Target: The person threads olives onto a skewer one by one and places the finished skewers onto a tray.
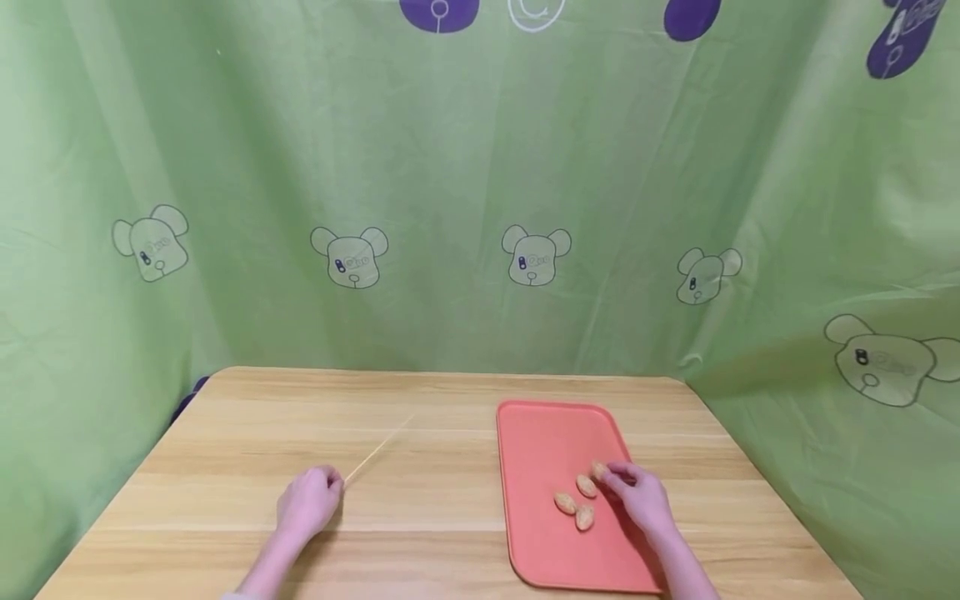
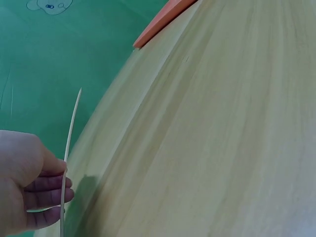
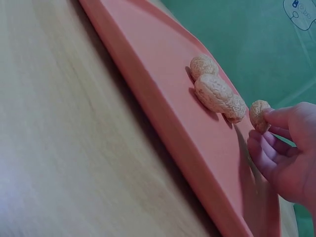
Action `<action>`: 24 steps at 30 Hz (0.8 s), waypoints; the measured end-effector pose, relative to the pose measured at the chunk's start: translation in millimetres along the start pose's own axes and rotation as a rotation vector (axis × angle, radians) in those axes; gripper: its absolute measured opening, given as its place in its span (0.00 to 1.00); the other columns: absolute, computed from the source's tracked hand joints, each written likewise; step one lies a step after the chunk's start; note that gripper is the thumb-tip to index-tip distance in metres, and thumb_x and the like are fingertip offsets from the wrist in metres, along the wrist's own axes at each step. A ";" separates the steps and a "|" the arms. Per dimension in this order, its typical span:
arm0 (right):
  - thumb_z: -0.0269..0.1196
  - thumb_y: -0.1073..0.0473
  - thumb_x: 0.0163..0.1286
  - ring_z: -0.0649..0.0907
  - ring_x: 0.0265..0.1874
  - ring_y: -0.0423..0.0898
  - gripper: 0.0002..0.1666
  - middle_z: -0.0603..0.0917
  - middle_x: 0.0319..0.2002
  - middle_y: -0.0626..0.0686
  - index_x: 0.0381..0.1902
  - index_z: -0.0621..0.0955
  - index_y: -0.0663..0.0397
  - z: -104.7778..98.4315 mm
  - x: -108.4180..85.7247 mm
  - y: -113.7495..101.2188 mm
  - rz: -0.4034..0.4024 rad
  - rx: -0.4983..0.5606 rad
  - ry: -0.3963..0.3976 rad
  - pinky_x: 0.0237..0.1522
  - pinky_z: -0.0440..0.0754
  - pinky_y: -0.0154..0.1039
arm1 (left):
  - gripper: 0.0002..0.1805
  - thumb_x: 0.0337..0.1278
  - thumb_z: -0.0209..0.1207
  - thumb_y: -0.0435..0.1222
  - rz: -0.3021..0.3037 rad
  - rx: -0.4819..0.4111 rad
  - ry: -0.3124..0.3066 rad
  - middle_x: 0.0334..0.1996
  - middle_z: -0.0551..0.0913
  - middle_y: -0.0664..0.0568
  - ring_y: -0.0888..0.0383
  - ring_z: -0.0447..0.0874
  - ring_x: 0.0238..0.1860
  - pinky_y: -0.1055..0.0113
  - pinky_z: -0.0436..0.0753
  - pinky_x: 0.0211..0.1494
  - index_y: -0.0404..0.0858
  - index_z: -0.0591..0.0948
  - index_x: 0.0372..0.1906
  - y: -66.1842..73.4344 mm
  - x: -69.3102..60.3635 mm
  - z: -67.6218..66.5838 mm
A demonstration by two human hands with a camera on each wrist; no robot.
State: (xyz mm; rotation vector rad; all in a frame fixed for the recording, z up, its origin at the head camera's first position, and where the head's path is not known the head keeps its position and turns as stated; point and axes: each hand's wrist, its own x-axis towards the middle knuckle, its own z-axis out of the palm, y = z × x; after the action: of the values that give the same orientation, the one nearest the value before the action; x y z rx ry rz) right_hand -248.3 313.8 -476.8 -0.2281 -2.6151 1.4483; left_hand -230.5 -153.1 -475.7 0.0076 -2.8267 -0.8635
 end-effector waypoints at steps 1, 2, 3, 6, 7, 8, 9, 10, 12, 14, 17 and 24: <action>0.59 0.62 0.66 0.81 0.37 0.44 0.21 0.80 0.44 0.65 0.51 0.74 0.73 0.1 -0.5 -0.8 0.002 0.013 -0.001 0.36 0.77 0.31 | 0.05 0.53 0.56 0.32 0.014 0.006 0.003 0.24 0.80 0.50 0.55 0.76 0.23 0.61 0.73 0.22 0.36 0.82 0.32 1.1 -0.4 -0.9; 0.58 0.62 0.66 0.80 0.37 0.43 0.21 0.80 0.44 0.64 0.52 0.74 0.73 0.0 -0.9 -1.7 0.002 0.015 0.001 0.37 0.77 0.30 | 0.05 0.53 0.56 0.32 0.029 0.012 0.009 0.26 0.81 0.50 0.55 0.77 0.24 0.61 0.74 0.23 0.36 0.82 0.32 2.2 -0.8 -1.6; 0.58 0.62 0.66 0.80 0.37 0.42 0.21 0.80 0.43 0.63 0.52 0.74 0.73 -0.2 -1.3 -2.7 -0.003 0.014 0.003 0.37 0.76 0.29 | 0.05 0.54 0.57 0.32 0.042 0.014 0.014 0.26 0.82 0.50 0.55 0.77 0.25 0.61 0.74 0.23 0.37 0.82 0.33 3.5 -1.3 -2.4; 0.58 0.62 0.66 0.79 0.36 0.39 0.20 0.80 0.42 0.61 0.52 0.74 0.72 -0.5 -2.7 -6.2 -0.014 0.030 0.010 0.36 0.76 0.29 | 0.05 0.54 0.58 0.33 0.075 0.015 0.026 0.27 0.82 0.50 0.56 0.77 0.25 0.62 0.75 0.24 0.37 0.82 0.33 6.9 -2.5 -3.9; 0.58 0.63 0.66 0.79 0.35 0.39 0.20 0.80 0.41 0.61 0.52 0.74 0.72 -0.4 -3.3 -7.6 -0.016 0.045 0.010 0.36 0.76 0.29 | 0.05 0.54 0.58 0.33 0.083 0.015 0.031 0.27 0.82 0.51 0.56 0.77 0.25 0.62 0.75 0.24 0.37 0.82 0.33 8.0 -2.9 -4.2; 0.58 0.63 0.66 0.79 0.35 0.39 0.20 0.80 0.41 0.61 0.51 0.74 0.72 -0.3 -3.9 -8.9 -0.022 0.051 0.010 0.36 0.76 0.28 | 0.04 0.54 0.58 0.33 0.089 0.014 0.035 0.27 0.82 0.51 0.57 0.77 0.25 0.63 0.75 0.24 0.38 0.82 0.33 9.0 -3.4 -4.5; 0.59 0.63 0.66 0.80 0.35 0.39 0.19 0.80 0.41 0.62 0.51 0.75 0.72 -0.1 -4.5 -10.4 -0.028 0.059 0.009 0.36 0.77 0.29 | 0.04 0.55 0.58 0.33 0.094 0.011 0.035 0.27 0.82 0.51 0.58 0.77 0.24 0.64 0.75 0.24 0.38 0.82 0.33 10.0 -3.9 -4.8; 0.59 0.64 0.66 0.80 0.35 0.39 0.19 0.80 0.41 0.62 0.51 0.75 0.72 -0.2 -5.1 -12.3 -0.037 0.060 0.007 0.37 0.77 0.29 | 0.04 0.55 0.58 0.33 0.101 0.008 0.036 0.27 0.82 0.51 0.58 0.76 0.24 0.64 0.74 0.23 0.37 0.82 0.33 11.2 -4.2 -5.0; 0.60 0.63 0.65 0.79 0.36 0.40 0.19 0.81 0.41 0.62 0.50 0.75 0.72 -0.2 -6.2 -16.1 -0.061 0.032 0.012 0.38 0.76 0.28 | 0.04 0.54 0.58 0.33 0.116 0.003 0.036 0.26 0.82 0.52 0.60 0.75 0.23 0.65 0.74 0.23 0.37 0.82 0.33 13.4 -5.0 -5.4; 0.60 0.63 0.65 0.79 0.38 0.41 0.19 0.81 0.42 0.62 0.50 0.76 0.71 0.2 -7.8 -20.9 -0.078 0.016 0.011 0.39 0.76 0.29 | 0.03 0.54 0.58 0.33 0.137 -0.001 0.036 0.25 0.81 0.53 0.61 0.74 0.21 0.66 0.72 0.22 0.37 0.81 0.32 15.2 -6.1 -5.4; 0.62 0.62 0.64 0.78 0.39 0.40 0.19 0.81 0.43 0.62 0.50 0.77 0.69 1.9 -10.4 -28.4 -0.101 0.014 0.011 0.40 0.75 0.29 | 0.02 0.54 0.58 0.32 0.173 -0.005 0.043 0.22 0.79 0.55 0.63 0.70 0.19 0.68 0.71 0.21 0.38 0.81 0.32 17.4 -7.7 -4.9; 0.62 0.67 0.62 0.79 0.33 0.37 0.17 0.82 0.38 0.61 0.47 0.77 0.73 11.3 -17.9 -44.5 -0.161 0.102 -0.025 0.36 0.77 0.30 | 0.02 0.54 0.58 0.32 0.236 -0.007 0.064 0.20 0.76 0.60 0.66 0.67 0.18 0.70 0.69 0.20 0.39 0.80 0.30 21.5 -11.0 -5.1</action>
State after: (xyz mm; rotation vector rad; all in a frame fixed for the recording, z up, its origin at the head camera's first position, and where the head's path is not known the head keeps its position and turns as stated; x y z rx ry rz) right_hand -235.8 277.5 -445.8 0.0116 -2.5036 1.5317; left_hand -217.8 -137.4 -461.6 -0.2883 -2.6950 -0.8040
